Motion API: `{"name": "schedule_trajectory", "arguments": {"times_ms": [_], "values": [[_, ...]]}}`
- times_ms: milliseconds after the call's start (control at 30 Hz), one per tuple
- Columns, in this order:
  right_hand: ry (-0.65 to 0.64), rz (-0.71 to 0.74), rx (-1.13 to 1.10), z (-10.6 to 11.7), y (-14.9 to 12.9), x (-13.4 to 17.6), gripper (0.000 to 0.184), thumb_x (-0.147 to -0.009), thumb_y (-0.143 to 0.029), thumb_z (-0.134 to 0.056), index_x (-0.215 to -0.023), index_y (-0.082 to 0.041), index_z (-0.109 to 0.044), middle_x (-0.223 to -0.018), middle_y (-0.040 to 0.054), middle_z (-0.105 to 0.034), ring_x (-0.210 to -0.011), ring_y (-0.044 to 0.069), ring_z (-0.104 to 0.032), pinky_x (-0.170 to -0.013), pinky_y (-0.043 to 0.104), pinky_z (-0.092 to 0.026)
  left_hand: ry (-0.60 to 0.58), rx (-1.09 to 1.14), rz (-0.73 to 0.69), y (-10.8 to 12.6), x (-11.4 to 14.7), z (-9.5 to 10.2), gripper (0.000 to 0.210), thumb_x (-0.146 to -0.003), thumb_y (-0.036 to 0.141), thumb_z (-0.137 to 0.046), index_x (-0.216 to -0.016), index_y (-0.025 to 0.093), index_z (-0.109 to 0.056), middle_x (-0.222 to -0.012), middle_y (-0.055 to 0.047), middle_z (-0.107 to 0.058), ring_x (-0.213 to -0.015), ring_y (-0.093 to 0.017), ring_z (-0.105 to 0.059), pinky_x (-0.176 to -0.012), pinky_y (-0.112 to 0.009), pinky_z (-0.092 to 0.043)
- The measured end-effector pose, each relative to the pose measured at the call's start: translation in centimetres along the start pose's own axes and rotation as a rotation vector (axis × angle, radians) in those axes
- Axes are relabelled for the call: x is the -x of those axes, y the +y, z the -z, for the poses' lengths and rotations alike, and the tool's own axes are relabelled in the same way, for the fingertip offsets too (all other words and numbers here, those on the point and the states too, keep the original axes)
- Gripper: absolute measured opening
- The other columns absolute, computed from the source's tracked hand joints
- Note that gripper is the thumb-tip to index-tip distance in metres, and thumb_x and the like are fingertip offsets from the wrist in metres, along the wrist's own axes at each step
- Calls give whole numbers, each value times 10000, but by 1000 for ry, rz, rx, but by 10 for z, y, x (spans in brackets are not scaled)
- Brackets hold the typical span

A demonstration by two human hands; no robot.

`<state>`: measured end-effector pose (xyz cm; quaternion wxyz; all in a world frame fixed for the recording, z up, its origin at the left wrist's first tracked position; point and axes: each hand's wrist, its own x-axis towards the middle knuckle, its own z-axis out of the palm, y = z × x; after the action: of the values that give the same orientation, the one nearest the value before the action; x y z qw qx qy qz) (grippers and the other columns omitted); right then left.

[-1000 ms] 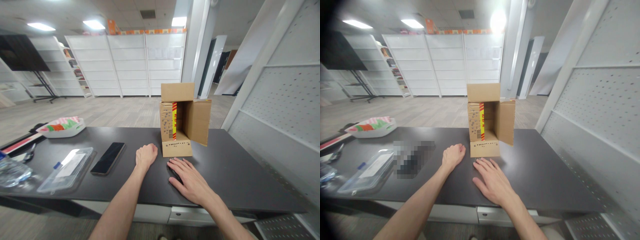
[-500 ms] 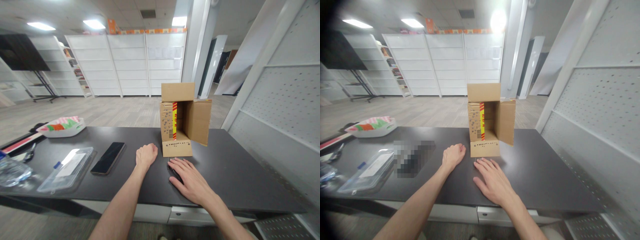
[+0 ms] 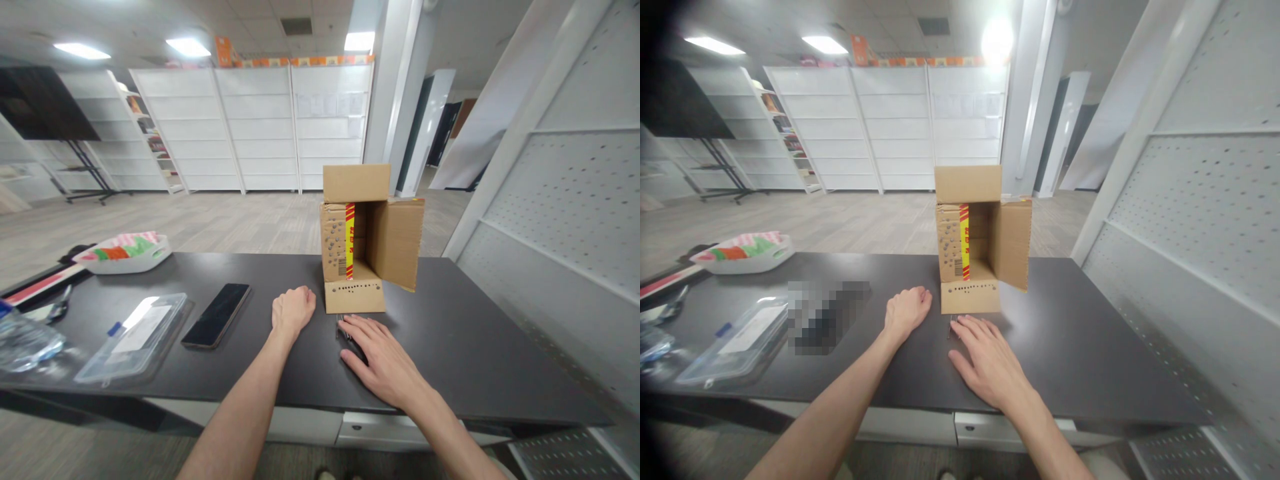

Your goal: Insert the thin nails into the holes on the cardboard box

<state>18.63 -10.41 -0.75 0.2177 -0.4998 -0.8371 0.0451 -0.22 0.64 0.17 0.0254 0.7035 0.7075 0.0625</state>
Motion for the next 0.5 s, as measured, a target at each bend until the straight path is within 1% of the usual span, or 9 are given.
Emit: {"name": "schedule_trajectory", "arguments": {"times_ms": [200, 400, 500], "values": [[9, -16, 2, -3, 2, 1, 431, -919, -341, -447, -1336, -233, -461, -1368, 72, -496, -1246, 232, -452, -1039, 441, -366, 25, -6, -16, -2, -2, -4, 439, -881, 402, -281, -885, 207, -674, -872, -133, -699, -845, -288, -670, -723, -371, -476], [63, -29, -3, -7, 4, 1, 394, -921, -314, -441, -1301, -225, -497, -1313, 80, -542, -1210, 225, -484, -1018, 429, -394, 28, -2, -18, -2, -1, -3, 436, -884, 397, -275, -875, 213, -671, -861, -126, -699, -835, -291, -672, -717, -376, -479], [67, -41, -3, -7, 4, 1, 384, -925, -304, -434, -1293, -221, -502, -1301, 83, -548, -1200, 224, -490, -1012, 426, -399, 21, -5, -14, -1, -1, -2, 434, -885, 394, -276, -882, 212, -670, -870, -128, -699, -839, -289, -671, -720, -375, -479]]}}
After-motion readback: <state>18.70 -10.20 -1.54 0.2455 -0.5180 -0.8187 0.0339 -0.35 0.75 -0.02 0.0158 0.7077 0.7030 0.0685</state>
